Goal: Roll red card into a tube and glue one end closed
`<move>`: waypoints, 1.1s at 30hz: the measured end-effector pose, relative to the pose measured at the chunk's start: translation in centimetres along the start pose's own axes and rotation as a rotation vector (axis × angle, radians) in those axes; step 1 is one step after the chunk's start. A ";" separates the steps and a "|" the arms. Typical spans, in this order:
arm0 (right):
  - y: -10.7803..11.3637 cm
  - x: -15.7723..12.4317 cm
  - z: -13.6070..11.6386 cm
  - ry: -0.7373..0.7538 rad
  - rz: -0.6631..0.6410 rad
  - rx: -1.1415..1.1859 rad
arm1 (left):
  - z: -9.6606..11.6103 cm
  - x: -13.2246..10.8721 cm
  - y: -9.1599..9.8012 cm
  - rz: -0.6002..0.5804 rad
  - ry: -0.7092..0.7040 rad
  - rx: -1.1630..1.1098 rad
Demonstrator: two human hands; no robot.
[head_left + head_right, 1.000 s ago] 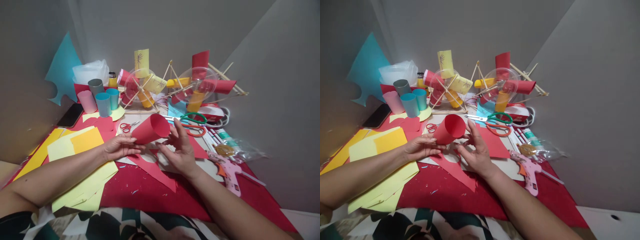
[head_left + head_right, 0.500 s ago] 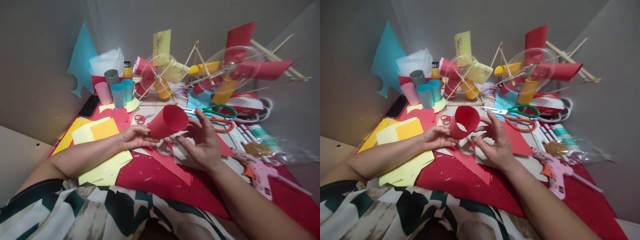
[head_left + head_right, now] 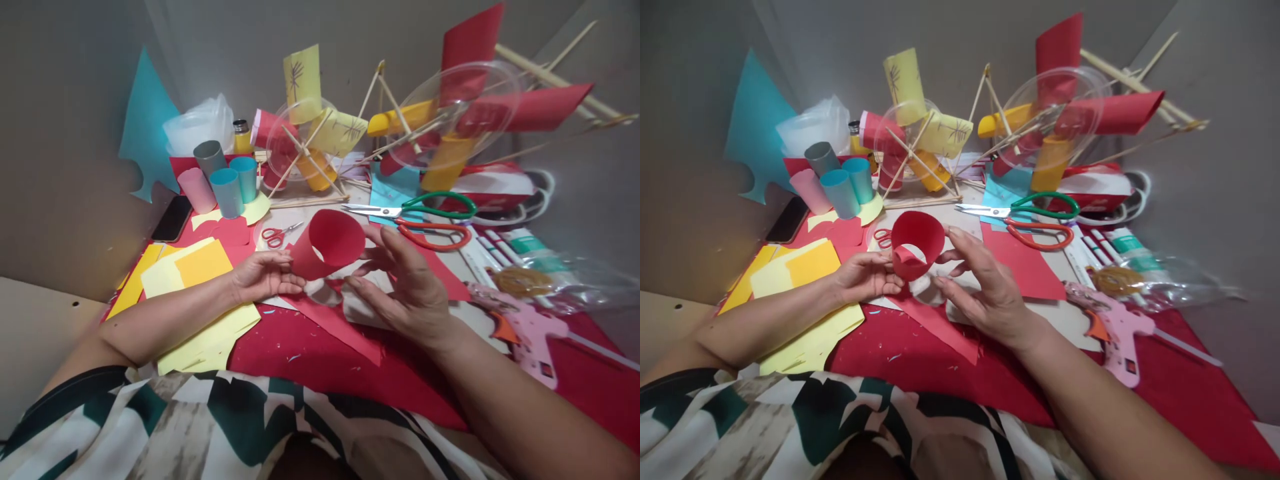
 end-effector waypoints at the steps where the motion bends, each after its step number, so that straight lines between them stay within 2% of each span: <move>1: 0.0 0.0 0.0 0.000 -0.014 -0.019 | 0.0 0.0 0.0 0.006 0.000 0.009; 6: 0.3 0.3 -0.6 0.076 -0.036 -0.233 | -0.1 0.0 0.1 0.046 0.006 0.049; 10: 0.4 0.8 -0.7 0.042 -0.080 -0.289 | 0.1 -0.2 0.0 0.058 0.015 0.064; 19: 0.7 0.9 1.2 -0.090 -0.050 -0.066 | 0.5 0.1 0.2 0.015 0.015 0.054; 26: 2.1 0.5 0.8 -0.091 0.078 0.153 | 0.2 0.2 -0.2 0.003 0.033 0.027; 30: 1.8 0.1 1.1 -0.171 0.025 0.197 | -0.2 0.2 -0.1 0.012 0.041 0.016; 33: 1.8 0.0 1.6 -0.208 0.077 0.250 | -0.1 0.3 0.0 0.002 0.042 0.024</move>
Point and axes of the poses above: each hand's wrist, its own x-axis towards the middle knuckle, its own y-axis out of the back of the hand, z = x × y, the point moved 7 cm from there along x, towards the middle knuckle, and after that the axes turned 12 degrees about -z, right-handed, at the moved point
